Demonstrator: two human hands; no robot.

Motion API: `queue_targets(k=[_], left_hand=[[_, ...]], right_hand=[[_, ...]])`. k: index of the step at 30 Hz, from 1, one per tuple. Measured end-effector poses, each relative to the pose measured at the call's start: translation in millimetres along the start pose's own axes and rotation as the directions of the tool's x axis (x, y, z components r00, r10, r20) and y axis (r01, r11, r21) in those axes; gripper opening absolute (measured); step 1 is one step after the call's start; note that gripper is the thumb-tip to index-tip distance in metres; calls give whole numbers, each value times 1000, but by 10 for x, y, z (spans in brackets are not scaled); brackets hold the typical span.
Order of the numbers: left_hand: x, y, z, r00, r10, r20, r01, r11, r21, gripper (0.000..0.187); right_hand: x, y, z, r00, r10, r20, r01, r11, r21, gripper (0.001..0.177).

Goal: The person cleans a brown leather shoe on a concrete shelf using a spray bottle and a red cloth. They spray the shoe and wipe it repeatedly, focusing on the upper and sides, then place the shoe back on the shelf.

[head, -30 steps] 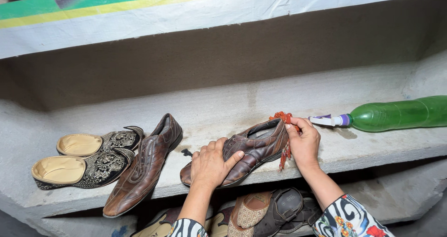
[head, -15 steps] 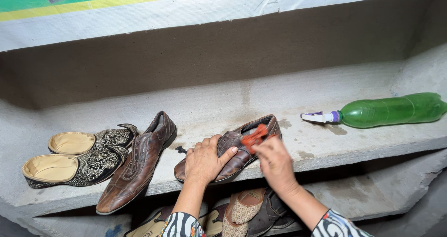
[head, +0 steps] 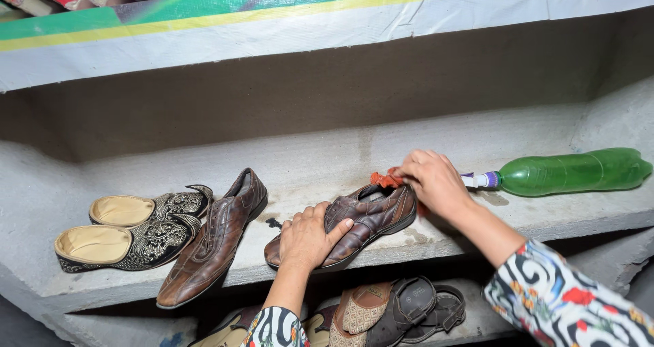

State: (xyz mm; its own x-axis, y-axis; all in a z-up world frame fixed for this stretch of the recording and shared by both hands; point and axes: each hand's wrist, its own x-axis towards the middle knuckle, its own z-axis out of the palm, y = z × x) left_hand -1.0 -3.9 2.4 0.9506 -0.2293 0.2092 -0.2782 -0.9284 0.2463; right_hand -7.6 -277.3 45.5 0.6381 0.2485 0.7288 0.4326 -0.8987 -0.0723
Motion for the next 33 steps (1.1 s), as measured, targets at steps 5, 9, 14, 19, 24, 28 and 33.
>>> queue_targets(k=[5, 9, 14, 19, 24, 28, 33], left_hand=[[0, -7, 4, 1000, -1, 6, 1, 1000, 3, 88], [-5, -6, -6, 1000, 3, -7, -3, 1000, 2, 87], [-4, 14, -39, 1000, -9, 14, 9, 1000, -6, 88], [-29, 41, -57, 999, -25, 23, 24, 999, 30, 87], [-49, 47, -56, 1000, -23, -2, 23, 999, 34, 87], [-47, 32, -41, 1000, -15, -14, 15, 999, 29, 87], [-26, 32, -51, 999, -35, 13, 35, 999, 16, 88]], right_hand=[[400, -235, -50, 907, -354, 229, 358, 933, 23, 27], [536, -390, -4, 724, -484, 491, 538, 842, 38, 18], [645, -305, 51, 631, -493, 598, 637, 770, -37, 17], [514, -334, 234, 580, -326, 746, 695, 677, -245, 15], [609, -431, 314, 583, -8, 812, 447, 838, -313, 13], [636, -516, 274, 618, 157, 771, 18, 977, -214, 13], [478, -480, 372, 785, 167, 597, -321, 933, 161, 16]])
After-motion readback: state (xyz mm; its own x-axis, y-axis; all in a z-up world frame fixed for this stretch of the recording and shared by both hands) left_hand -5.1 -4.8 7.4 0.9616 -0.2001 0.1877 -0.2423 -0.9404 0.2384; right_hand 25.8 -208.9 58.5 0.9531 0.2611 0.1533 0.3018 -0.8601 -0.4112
